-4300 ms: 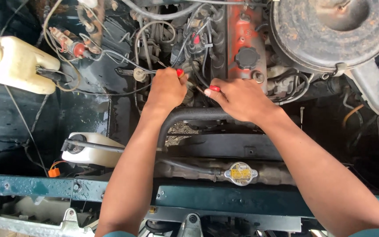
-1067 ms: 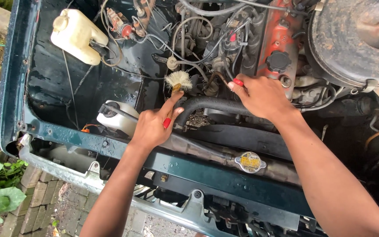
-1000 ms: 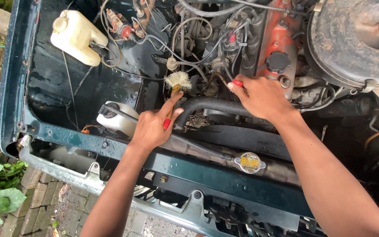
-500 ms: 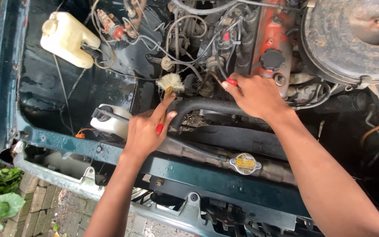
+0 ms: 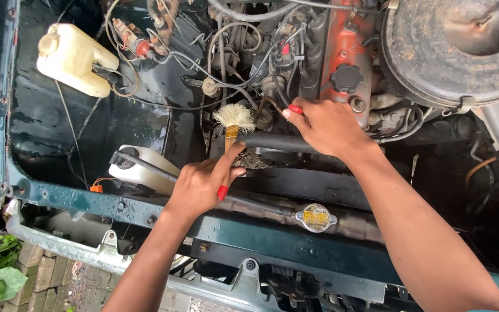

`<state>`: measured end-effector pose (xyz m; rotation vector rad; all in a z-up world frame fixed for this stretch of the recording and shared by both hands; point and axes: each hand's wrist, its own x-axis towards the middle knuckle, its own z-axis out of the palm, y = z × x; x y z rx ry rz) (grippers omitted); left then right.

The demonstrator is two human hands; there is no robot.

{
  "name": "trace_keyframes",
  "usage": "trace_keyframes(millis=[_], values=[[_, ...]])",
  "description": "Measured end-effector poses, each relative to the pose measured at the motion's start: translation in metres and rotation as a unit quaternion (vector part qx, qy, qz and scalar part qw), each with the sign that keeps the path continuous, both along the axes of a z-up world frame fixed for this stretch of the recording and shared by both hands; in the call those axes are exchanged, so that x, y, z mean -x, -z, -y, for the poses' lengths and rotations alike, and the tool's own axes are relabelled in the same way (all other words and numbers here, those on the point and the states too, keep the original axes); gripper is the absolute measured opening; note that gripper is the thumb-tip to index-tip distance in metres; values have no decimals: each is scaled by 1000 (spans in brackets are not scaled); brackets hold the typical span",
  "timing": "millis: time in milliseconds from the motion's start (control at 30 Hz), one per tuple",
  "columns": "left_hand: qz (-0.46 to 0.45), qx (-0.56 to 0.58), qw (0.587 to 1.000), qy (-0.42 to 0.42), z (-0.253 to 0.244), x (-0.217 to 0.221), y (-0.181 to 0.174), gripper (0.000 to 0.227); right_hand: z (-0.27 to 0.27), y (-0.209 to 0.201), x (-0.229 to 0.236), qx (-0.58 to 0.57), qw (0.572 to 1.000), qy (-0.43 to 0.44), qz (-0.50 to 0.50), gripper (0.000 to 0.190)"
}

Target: The person scrubs the engine bay of a vehicle using a small brush with red handles. They clean around the valve cover, hoses, and the air filter housing, moving the brush across various surfaces to remove dirt and grime.

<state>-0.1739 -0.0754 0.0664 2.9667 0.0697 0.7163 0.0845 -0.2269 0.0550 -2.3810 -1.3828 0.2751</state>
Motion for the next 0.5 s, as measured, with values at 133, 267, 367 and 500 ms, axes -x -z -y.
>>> trace_keyframes(millis=[133,267,367,500], values=[[-18,-80,996,-25,-1,-8,-14,42,1,-1,-3,-2,1000,6,-8,43],[24,66,994,-85,19,-54,-66,38,4,-5,-9,-42,997,58,19,53],[55,232,968,-84,33,-114,-91,51,8,13,-27,-81,989,118,42,61],[19,157,978,-134,30,-200,-35,58,35,17,-52,-209,963,149,83,42]])
